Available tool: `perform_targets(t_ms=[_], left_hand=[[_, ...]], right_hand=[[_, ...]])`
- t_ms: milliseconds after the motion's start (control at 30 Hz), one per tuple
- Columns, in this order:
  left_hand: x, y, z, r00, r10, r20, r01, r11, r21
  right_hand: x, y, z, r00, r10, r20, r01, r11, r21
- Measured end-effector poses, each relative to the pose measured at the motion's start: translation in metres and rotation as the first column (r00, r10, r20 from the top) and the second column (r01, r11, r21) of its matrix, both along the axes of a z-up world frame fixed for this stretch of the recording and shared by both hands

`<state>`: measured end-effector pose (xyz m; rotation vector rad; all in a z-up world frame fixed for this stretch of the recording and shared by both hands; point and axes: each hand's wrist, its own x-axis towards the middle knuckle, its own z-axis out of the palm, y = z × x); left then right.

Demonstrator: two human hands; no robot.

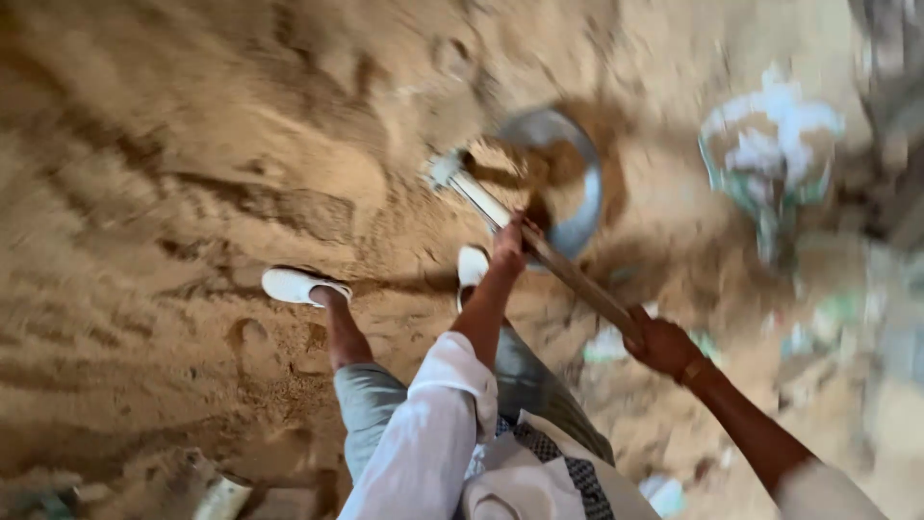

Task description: The person stands in a sand pit and repeatedly swings a long-handled hoe to break and loosen sand from the pit walls and floor. They scoop loosened sand with the hoe and fill a round metal basin placed beside them.

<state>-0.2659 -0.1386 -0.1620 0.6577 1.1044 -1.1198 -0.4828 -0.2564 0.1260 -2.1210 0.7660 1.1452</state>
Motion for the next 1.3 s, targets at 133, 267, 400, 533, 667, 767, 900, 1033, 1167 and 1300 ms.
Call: perform_targets(t_ms=[133, 267, 400, 533, 667, 767, 900, 1033, 1167, 1300], left_hand=[[-0.031, 0.009, -0.087, 0.999, -0.035, 0.011, 0.035, 0.998, -0.053], [-0.019, 0.041, -0.126, 0.976, -0.194, 0.101, 0.186, 0.979, 0.085], [-0.005, 0.050, -0.118, 0.971, -0.207, 0.120, 0.194, 0.975, 0.111], [-0.013, 0.054, -0.096, 0.944, -0.312, 0.104, 0.290, 0.939, 0.184], [-0.015, 0.041, -0.060, 0.917, -0.400, -0.002, 0.365, 0.834, 0.414], [-0.044, 0.040, -0.038, 0.909, -0.409, 0.085, 0.344, 0.849, 0.401], [-0.050, 0.014, 0.017, 0.915, -0.384, 0.123, 0.344, 0.903, 0.258], [-0.046, 0.011, 0.039, 0.910, -0.391, 0.134, 0.362, 0.911, 0.199], [-0.006, 0.028, 0.058, 0.955, -0.259, 0.143, 0.226, 0.951, 0.213], [0.048, 0.060, 0.112, 0.958, -0.277, 0.077, 0.207, 0.851, 0.483]], right_hand=[[-0.013, 0.007, -0.064, 0.996, -0.064, 0.056, 0.065, 0.997, -0.027], [-0.025, 0.033, -0.120, 0.996, -0.087, 0.017, 0.087, 0.996, -0.022], [-0.036, 0.042, -0.154, 0.993, -0.055, 0.103, 0.055, 0.998, 0.001], [-0.063, 0.066, -0.168, 0.973, -0.055, 0.225, 0.070, 0.996, -0.060], [-0.081, 0.090, -0.163, 0.979, -0.183, 0.090, 0.190, 0.979, -0.074], [-0.114, 0.103, -0.155, 0.975, -0.181, 0.127, 0.198, 0.970, -0.139], [-0.098, 0.082, -0.096, 0.963, -0.268, -0.006, 0.263, 0.948, -0.178], [-0.092, 0.073, -0.073, 0.959, -0.281, 0.045, 0.284, 0.940, -0.188], [-0.052, 0.069, -0.059, 0.956, -0.287, 0.052, 0.292, 0.949, -0.122], [-0.016, 0.075, -0.052, 0.967, -0.233, 0.102, 0.237, 0.971, -0.039]])
